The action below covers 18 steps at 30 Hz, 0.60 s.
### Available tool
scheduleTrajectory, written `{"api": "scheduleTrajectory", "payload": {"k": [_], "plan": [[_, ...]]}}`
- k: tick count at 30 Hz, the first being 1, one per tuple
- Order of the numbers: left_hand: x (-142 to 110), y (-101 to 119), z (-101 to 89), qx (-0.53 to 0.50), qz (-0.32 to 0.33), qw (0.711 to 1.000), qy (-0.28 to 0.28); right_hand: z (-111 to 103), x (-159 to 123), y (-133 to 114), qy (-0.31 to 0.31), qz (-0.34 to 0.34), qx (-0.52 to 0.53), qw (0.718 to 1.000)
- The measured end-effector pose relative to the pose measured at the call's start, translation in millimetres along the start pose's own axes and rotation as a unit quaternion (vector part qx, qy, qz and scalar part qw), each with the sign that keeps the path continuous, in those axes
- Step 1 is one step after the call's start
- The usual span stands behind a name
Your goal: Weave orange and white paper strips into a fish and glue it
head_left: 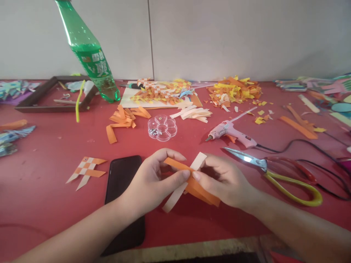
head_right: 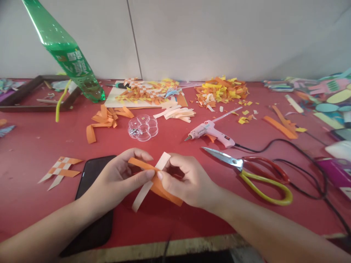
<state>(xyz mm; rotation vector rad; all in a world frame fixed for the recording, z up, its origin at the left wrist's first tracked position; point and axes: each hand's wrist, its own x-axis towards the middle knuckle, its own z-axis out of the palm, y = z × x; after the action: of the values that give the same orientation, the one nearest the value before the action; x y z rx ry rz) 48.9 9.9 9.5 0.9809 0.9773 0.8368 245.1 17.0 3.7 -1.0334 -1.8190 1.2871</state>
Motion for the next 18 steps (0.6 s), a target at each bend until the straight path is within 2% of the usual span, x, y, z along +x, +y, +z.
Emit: {"api": "scheduleTrajectory", "payload": {"k": [5, 7, 10, 13, 18], "plan": [[-0.4, 1.7, 2.4, 0.045, 0.021, 0.999, -0.007, -1.6, -1.9, -0.1, 0.006, -0.022, 0.025, 0.999], [-1.1, 1.6, 1.8, 0.054, 0.026, 0.998, 0.011, -1.7, -2.7, -2.3, -0.008, -0.021, 0.047, 0.999], [-1.2, 0.4, -0.5, 0.010, 0.023, 0.998, 0.059, -0.8, -2.8, -6.0, -0.020, -0.010, 0.070, 0.997], [0.7, -1.3, -3.0, -0.064, 0.030, 0.993, 0.093, 1.0, -1.2, -6.0, 0.030, -0.006, 0.068, 0.997], [3.8, -2.5, -5.6, -0.104, 0.037, 0.992, 0.069, 1.0, 4.8, 0.1, 0.147, -0.018, 0.089, 0.985]]}}
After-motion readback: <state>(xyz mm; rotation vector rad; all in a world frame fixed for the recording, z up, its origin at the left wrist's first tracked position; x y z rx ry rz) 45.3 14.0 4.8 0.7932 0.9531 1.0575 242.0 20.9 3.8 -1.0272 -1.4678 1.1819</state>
